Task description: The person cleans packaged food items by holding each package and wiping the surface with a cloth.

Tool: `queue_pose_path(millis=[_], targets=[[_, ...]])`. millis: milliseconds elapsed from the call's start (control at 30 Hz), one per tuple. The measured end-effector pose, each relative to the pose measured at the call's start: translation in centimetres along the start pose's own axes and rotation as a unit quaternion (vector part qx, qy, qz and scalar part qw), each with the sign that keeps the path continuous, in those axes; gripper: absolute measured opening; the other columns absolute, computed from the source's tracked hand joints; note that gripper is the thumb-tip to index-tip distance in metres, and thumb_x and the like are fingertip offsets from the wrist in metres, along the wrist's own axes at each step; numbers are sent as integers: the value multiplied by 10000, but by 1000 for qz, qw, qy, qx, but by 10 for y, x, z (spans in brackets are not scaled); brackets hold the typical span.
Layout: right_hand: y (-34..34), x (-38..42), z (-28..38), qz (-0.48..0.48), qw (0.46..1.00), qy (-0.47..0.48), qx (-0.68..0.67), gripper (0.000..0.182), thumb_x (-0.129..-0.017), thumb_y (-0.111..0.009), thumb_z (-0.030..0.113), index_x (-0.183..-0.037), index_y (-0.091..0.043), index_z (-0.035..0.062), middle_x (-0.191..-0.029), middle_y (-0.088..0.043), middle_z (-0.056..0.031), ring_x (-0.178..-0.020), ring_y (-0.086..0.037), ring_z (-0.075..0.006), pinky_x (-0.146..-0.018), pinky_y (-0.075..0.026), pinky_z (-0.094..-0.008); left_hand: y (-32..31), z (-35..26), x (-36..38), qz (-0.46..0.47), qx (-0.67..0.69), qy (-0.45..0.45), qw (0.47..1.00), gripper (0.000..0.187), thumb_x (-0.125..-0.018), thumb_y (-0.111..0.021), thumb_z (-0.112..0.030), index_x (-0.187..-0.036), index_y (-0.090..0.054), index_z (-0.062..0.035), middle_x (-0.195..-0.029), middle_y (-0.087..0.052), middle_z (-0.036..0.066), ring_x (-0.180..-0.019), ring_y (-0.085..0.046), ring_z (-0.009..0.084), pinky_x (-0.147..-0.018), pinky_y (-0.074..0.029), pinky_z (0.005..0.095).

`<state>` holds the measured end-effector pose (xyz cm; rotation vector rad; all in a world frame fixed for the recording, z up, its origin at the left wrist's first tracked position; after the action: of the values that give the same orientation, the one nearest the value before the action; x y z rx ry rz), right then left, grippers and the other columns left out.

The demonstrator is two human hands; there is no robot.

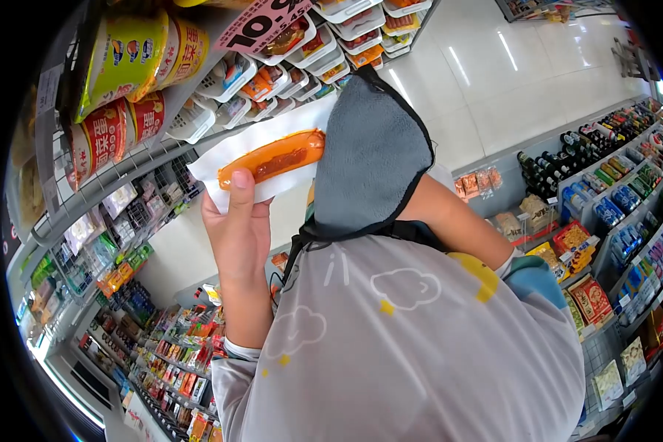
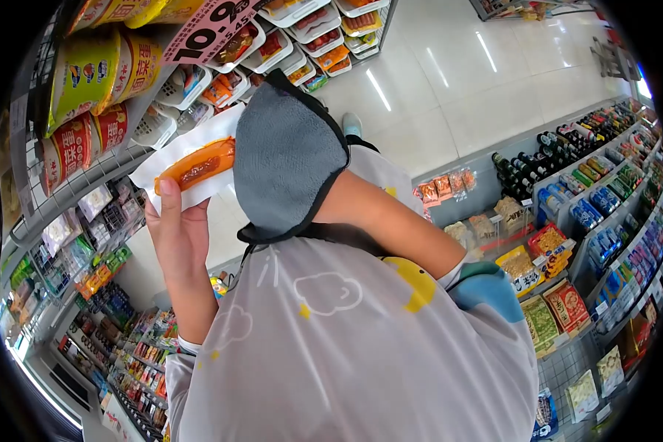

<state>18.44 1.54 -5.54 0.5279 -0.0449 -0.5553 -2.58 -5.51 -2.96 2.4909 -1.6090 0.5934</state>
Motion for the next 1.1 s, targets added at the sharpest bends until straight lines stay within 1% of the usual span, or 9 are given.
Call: queue_pose_path(millis=[133,167,233,267,533,800,933,1033,1100], targets=[[8,-9,8,249,956,-46,145,424,-887,-600,287,-1240,-576,54,-1271,-563,-177,-1205,-510,-345,-1078,-346,-448,7,-1,2,12,5,-4,1000,414,-950,-664,-193,-1292,-490,-36,-1224,-619,125,-1108,-634,252,-939,-540,457],[-24,5,-7,61,998,-22,27,411,-886,-599,291,-1221,-586,54,-1252,-575,-169,-1194,-519,-340,-1064,-359,-447,5,-3,2,23,16,-7,1000,369,-939,-680,-171,-1247,-532,-31,-1197,-630,110,-1092,-631,225,-946,-526,415],[-48,16,-18,-129,987,5,-93,399,-885,-598,296,-1201,-596,53,-1234,-587,-161,-1182,-529,-334,-1051,-372,-447,3,-5,5,31,27,-11,999,325,-928,-696,-149,-1202,-574,-27,-1171,-642,94,-1076,-629,198,-953,-512,374],[-54,20,-22,-152,981,12,-118,397,-880,-605,290,-1198,-599,52,-1230,-589,-159,-1178,-532,-334,-1046,-376,-446,2,-6,6,33,29,-10,999,317,-928,-695,-147,-1197,-578,-25,-1165,-644,93,-1072,-630,198,-954,-511,369],[-70,15,-27,-244,966,1,-79,388,-841,-662,243,-1171,-618,44,-1200,-609,-145,-1145,-553,-333,-1011,-408,-444,2,-8,8,45,27,-14,999,298,-927,-695,-136,-1178,-592,-12,-1150,-654,91,-1050,-636,198,-948,-514,367],[-42,6,-32,-285,953,-40,-96,376,-802,-703,245,-1112,-648,41,-1124,-636,-145,-1045,-599,-339,-938,-457,-445,14,-4,6,57,-167,0,984,307,-937,-687,-176,-1163,-593,9,-1132,-659,110,-1042,-643,209,-920,-526,366],[-22,1,-8,-248,966,-32,73,380,-792,-698,280,-1095,-653,56,-1088,-641,-138,-1011,-605,-327,-899,-466,-448,-4,-4,4,78,-143,-5,987,327,-941,-680,-181,-1186,-578,9,-1146,-656,110,-1047,-645,212,-930,-528,375],[-23,6,-7,-177,980,-14,84,380,-786,-690,300,-1086,-655,68,-1077,-641,-129,-996,-605,-318,-872,-471,-442,-15,-4,4,55,-1,70,996,330,-897,-746,-220,-1128,-627,-16,-1041,-681,54,-918,-617,109,-813,-498,262],[-44,14,-26,-270,962,8,44,382,-792,-694,294,-1095,-650,66,-1090,-635,-139,-1009,-600,-322,-891,-465,-447,-8,0,2,132,-7,70,989,356,-953,-659,-185,-1229,-542,8,-1165,-645,118,-1065,-645,229,-945,-531,400]])
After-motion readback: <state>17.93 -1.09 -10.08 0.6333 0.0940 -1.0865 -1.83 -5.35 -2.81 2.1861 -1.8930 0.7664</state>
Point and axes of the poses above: each hand's wrist, its own x-axis away from the middle knuckle, its own y-axis out of the back of the hand, z = x × y, the point moved 2 cm from there along -x, towards the middle knuckle
